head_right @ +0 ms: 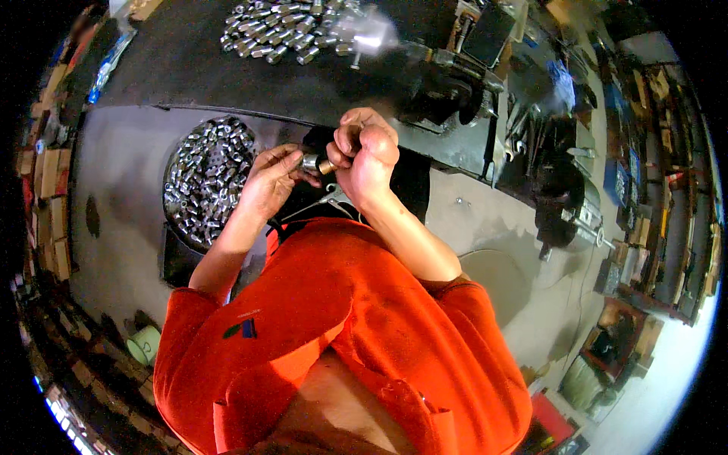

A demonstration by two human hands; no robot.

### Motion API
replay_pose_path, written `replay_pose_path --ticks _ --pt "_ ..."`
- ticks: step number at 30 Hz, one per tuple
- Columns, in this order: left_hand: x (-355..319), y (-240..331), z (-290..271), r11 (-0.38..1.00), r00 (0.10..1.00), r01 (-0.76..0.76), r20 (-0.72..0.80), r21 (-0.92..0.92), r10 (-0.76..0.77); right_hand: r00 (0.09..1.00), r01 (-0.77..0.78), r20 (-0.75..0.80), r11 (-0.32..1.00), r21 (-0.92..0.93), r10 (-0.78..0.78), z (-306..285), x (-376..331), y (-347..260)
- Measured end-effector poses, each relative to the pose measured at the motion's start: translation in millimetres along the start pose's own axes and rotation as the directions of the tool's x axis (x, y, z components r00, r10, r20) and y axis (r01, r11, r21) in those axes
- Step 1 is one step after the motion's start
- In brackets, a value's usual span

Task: The person repeatedly picks up small metallic cylindrical parts from a rotating tray and inserts them into a brass-colored tool held in the right hand. The person then removes the part and places it on the table, repeating this cycle continuously.

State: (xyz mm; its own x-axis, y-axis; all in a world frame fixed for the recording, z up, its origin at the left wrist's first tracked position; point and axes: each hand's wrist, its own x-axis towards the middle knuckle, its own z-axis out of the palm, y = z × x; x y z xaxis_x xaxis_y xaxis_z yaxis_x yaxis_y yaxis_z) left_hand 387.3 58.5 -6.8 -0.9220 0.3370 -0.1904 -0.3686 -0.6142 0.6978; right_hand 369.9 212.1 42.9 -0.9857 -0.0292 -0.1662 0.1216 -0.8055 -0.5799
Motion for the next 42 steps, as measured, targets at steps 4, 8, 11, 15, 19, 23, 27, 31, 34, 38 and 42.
replay_pose_path --ticks 4,8,11,15,19,23,27,31,34,38,42 --pt "-3.5 1.3 13.4 0.999 0.996 0.031 0.077 0.035 -0.034 0.993 0.101 -0.066 0.995 0.028 -0.099 -9.6 3.3 -8.3" --pt "-5.0 0.3 21.4 0.994 0.999 0.024 0.033 0.109 -0.028 0.991 0.111 -0.080 0.991 0.071 -0.106 -10.0 5.4 -9.5" --pt "-8.8 0.9 19.9 0.988 0.994 0.052 0.083 0.145 -0.064 0.992 0.096 -0.087 0.992 0.081 -0.089 -7.8 5.7 -8.6" --pt "-15.9 -1.5 22.4 0.966 0.999 0.039 0.014 0.257 -0.044 0.992 0.083 -0.103 0.992 0.097 -0.073 -7.7 4.7 -4.8" --pt "-16.6 -7.9 24.5 0.949 0.999 -0.033 0.012 0.315 0.030 0.993 0.052 -0.114 0.994 0.098 -0.041 -9.2 4.5 4.9" --pt "-11.0 -0.4 28.6 0.870 0.993 -0.106 0.008 0.482 0.117 0.987 0.049 -0.156 0.994 0.097 -0.033 -9.8 7.4 2.6" --pt "-9.0 -3.0 22.0 0.607 0.965 -0.229 0.098 0.761 0.241 0.985 0.068 -0.165 0.986 0.155 -0.042 -24.4 10.1 0.2" --pt "-8.4 1.0 18.2 0.519 0.951 -0.270 0.141 0.811 0.274 0.980 0.081 -0.194 0.987 0.138 -0.054 -25.4 7.5 -3.6" --pt "-2.8 9.7 7.4 0.553 0.963 -0.217 0.086 0.805 0.254 0.968 0.139 -0.221 0.987 0.078 -0.118 -29.6 10.0 -16.7" --pt "41.2 35.5 -8.1 0.524 0.970 -0.173 0.050 0.834 0.240 0.991 0.044 -0.129 0.997 0.055 -0.037 -36.7 -4.1 -8.3" --pt "128.6 69.5 -22.3 0.285 0.962 -0.073 -0.008 0.956 0.273 0.984 -0.084 -0.151 0.995 0.045 0.090 -31.5 -15.2 2.4"
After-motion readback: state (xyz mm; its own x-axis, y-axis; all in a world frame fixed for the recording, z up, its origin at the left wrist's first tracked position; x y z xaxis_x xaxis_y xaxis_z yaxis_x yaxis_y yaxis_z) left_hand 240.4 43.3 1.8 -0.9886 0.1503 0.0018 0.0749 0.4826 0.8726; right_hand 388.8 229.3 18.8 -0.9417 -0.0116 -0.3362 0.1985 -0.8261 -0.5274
